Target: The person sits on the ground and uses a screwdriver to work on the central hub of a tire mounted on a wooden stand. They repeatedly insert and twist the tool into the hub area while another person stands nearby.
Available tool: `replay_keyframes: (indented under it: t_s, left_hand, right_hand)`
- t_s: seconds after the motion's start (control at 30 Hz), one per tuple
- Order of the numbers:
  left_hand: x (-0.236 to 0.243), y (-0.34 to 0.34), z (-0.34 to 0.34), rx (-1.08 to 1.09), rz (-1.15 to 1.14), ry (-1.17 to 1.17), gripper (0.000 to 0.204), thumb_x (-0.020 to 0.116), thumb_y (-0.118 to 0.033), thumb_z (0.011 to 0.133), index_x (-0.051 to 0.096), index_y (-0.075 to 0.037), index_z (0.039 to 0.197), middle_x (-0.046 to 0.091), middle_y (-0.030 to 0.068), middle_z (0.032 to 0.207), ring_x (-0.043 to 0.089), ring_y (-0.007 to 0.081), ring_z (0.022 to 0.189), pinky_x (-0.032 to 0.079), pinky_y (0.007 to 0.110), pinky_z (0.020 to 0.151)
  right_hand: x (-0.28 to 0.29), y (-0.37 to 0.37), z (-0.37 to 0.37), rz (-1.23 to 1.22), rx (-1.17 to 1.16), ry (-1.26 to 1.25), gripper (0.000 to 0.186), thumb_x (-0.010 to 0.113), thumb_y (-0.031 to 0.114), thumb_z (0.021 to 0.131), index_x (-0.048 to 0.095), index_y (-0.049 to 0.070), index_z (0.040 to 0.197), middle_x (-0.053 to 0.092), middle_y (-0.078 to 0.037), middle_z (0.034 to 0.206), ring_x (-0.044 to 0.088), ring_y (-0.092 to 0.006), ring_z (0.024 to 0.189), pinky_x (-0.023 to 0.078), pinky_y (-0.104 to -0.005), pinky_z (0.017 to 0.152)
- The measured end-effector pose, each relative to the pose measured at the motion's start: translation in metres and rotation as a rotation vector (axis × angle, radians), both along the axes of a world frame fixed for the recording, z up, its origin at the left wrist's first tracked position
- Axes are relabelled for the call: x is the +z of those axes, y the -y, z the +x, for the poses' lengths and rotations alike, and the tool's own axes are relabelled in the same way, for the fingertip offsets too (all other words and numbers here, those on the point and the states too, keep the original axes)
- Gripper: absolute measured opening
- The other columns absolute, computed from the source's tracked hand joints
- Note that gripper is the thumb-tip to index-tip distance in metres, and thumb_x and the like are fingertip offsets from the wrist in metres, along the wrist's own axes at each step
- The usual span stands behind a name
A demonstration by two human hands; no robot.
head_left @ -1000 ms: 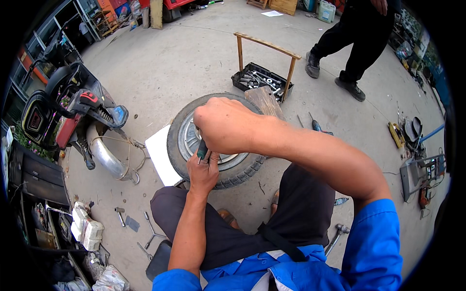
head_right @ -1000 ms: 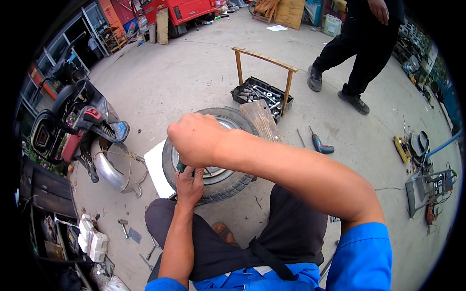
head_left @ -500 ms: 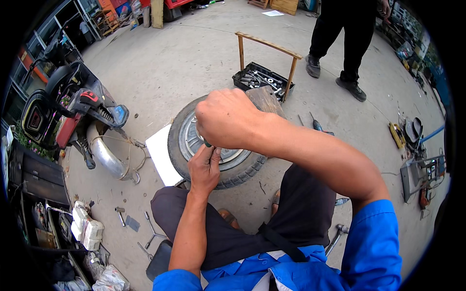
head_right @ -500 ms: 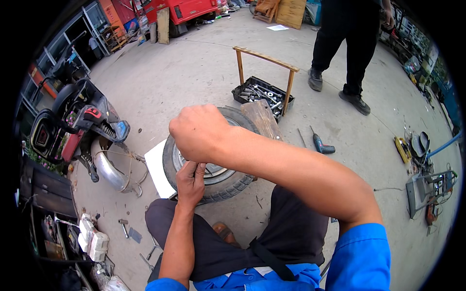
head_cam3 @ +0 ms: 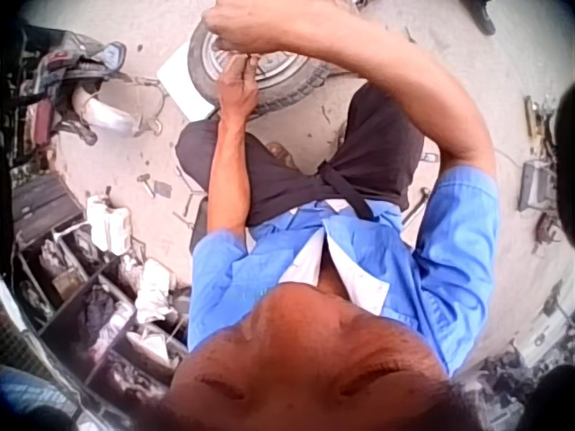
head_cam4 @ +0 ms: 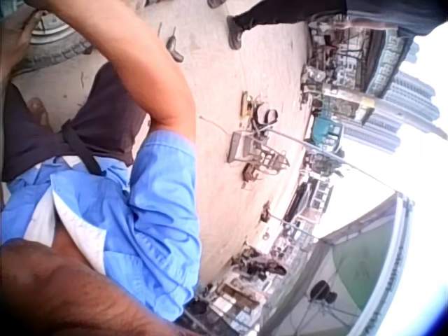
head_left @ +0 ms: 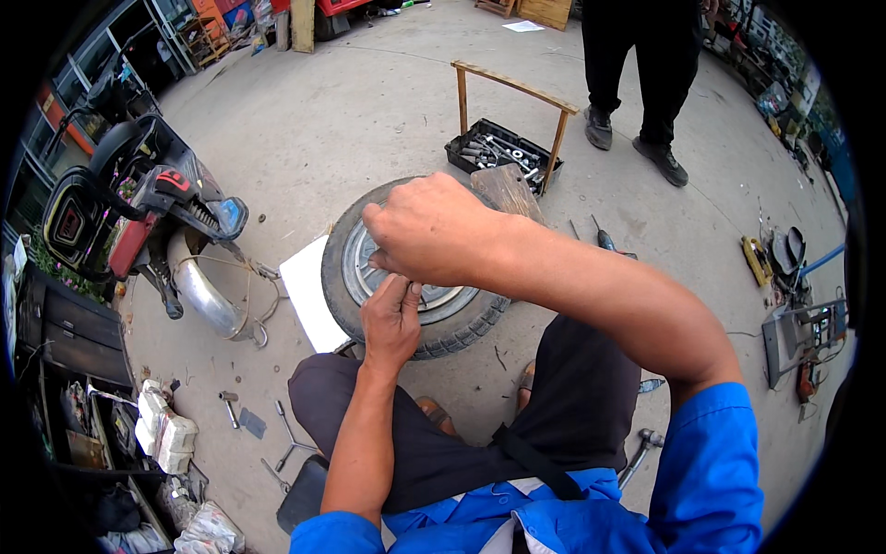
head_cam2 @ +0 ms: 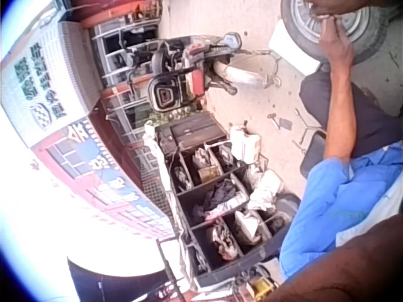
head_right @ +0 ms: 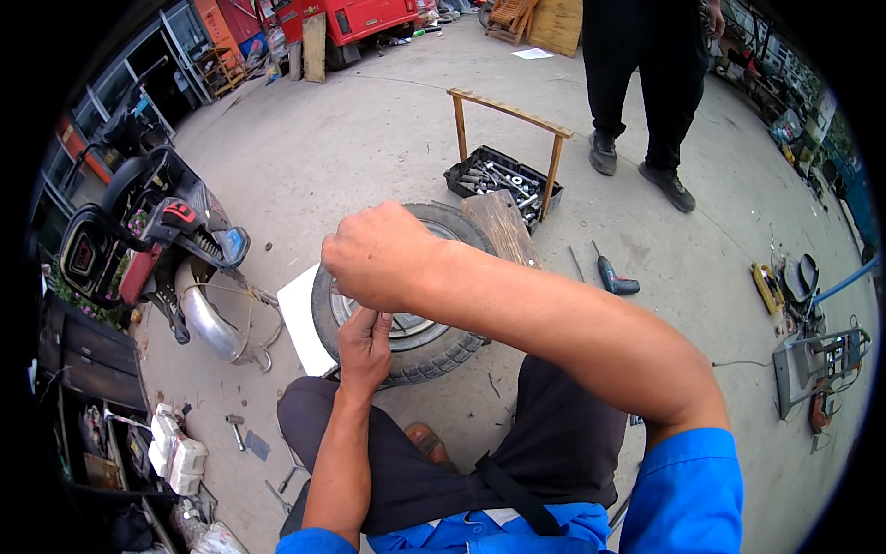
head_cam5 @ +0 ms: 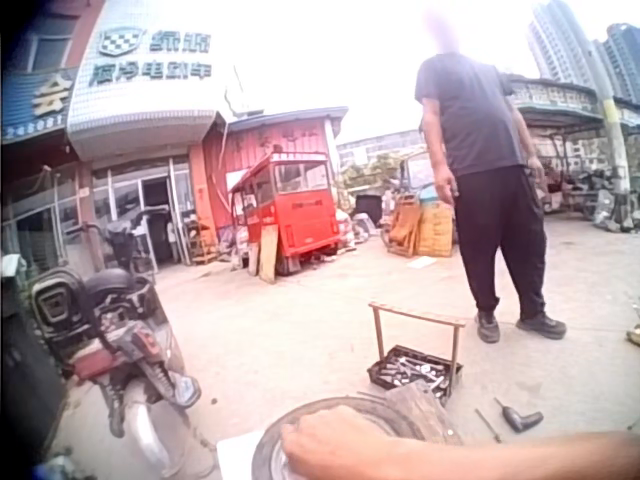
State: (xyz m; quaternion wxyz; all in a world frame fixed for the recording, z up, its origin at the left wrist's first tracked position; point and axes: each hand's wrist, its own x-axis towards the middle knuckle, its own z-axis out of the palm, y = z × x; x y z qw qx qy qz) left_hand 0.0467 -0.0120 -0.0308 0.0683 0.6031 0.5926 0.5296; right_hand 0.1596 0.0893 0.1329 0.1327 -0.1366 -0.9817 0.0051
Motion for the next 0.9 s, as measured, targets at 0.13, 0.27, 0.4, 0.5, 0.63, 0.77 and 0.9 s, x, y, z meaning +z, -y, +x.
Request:
replay_keyframes:
  t_s: [0.13, 0.27, 0.4, 0.5, 0.63, 0.77, 0.9]
  left_hand:
    - [0.001, 0.000, 0.002, -0.005, 0.015, 0.016, 0.011, 0.062, -0.011, 0.098, 0.067, -0.002, 0.102, 0.063, 0.0125, 0.081, 0.059, 0.0296, 0.066, 0.045, 0.037, 0.061]
    - [-0.008, 0.003, -0.007, 0.025, -0.018, -0.045, 0.011, 0.064, -0.012, 0.098, 0.068, -0.003, 0.104, 0.062, 0.0128, 0.081, 0.059, 0.0265, 0.066, 0.046, 0.036, 0.061]
    - [-0.003, 0.001, -0.006, -0.053, -0.048, 0.209, 0.017, 0.061, -0.016, 0.099, 0.067, 0.000, 0.103, 0.063, 0.0089, 0.081, 0.060, 0.0213, 0.070, 0.045, 0.034, 0.060]
    - [0.002, 0.004, -0.017, -0.038, -0.214, 0.667, 0.017, 0.056, -0.010, 0.098, 0.062, 0.002, 0.108, 0.060, 0.0052, 0.080, 0.054, 0.0148, 0.068, 0.040, 0.029, 0.056]
    - [-0.001, 0.012, -0.036, 0.015, -0.353, 1.180, 0.029, 0.043, 0.008, 0.086, 0.051, 0.005, 0.114, 0.058, 0.0085, 0.085, 0.051, 0.0138, 0.066, 0.038, 0.025, 0.052]
    - [-0.005, 0.013, -0.042, 0.034, -0.291, 1.277, 0.030, 0.043, 0.011, 0.084, 0.050, 0.008, 0.113, 0.061, 0.0146, 0.089, 0.053, 0.0177, 0.067, 0.043, 0.027, 0.054]
    - [-0.006, 0.015, -0.042, 0.041, -0.253, 1.307, 0.026, 0.048, 0.011, 0.090, 0.050, 0.008, 0.115, 0.065, 0.0226, 0.101, 0.059, 0.0186, 0.070, 0.045, 0.028, 0.056]
  right_hand:
    - [-0.006, 0.000, -0.002, -0.103, -0.084, -0.069, 0.032, 0.075, 0.026, 0.084, 0.068, -0.004, 0.091, 0.069, -0.020, 0.073, 0.071, -0.0375, 0.075, 0.057, -0.0445, 0.066]
    - [-0.003, 0.000, 0.004, -0.162, -0.022, 0.035, 0.030, 0.073, 0.023, 0.083, 0.068, -0.006, 0.089, 0.069, -0.023, 0.075, 0.070, -0.0409, 0.075, 0.056, -0.0475, 0.068]
    - [-0.011, 0.000, 0.007, -0.139, -0.030, 0.074, 0.020, 0.074, 0.017, 0.075, 0.073, -0.001, 0.081, 0.071, -0.022, 0.082, 0.072, -0.0379, 0.081, 0.058, -0.0457, 0.069]
    - [-0.002, 0.002, 0.008, -0.136, -0.128, -0.040, 0.021, 0.072, 0.018, 0.078, 0.071, -0.003, 0.079, 0.070, -0.023, 0.080, 0.071, -0.0392, 0.079, 0.057, -0.0463, 0.068]
    - [0.019, -0.003, 0.018, -0.253, -0.197, -0.144, 0.029, 0.066, 0.021, 0.086, 0.066, -0.007, 0.079, 0.066, -0.026, 0.074, 0.068, -0.0434, 0.074, 0.055, -0.0499, 0.068]
    - [-0.004, -0.016, 0.026, -0.265, -0.203, -0.315, 0.033, 0.068, 0.025, 0.090, 0.065, -0.007, 0.081, 0.062, -0.022, 0.064, 0.063, -0.0360, 0.062, 0.050, -0.0450, 0.061]
    - [-0.016, -0.017, 0.032, -0.438, -0.243, -0.379, 0.037, 0.069, 0.028, 0.092, 0.063, -0.007, 0.083, 0.059, -0.019, 0.061, 0.057, -0.0304, 0.054, 0.045, -0.0414, 0.055]
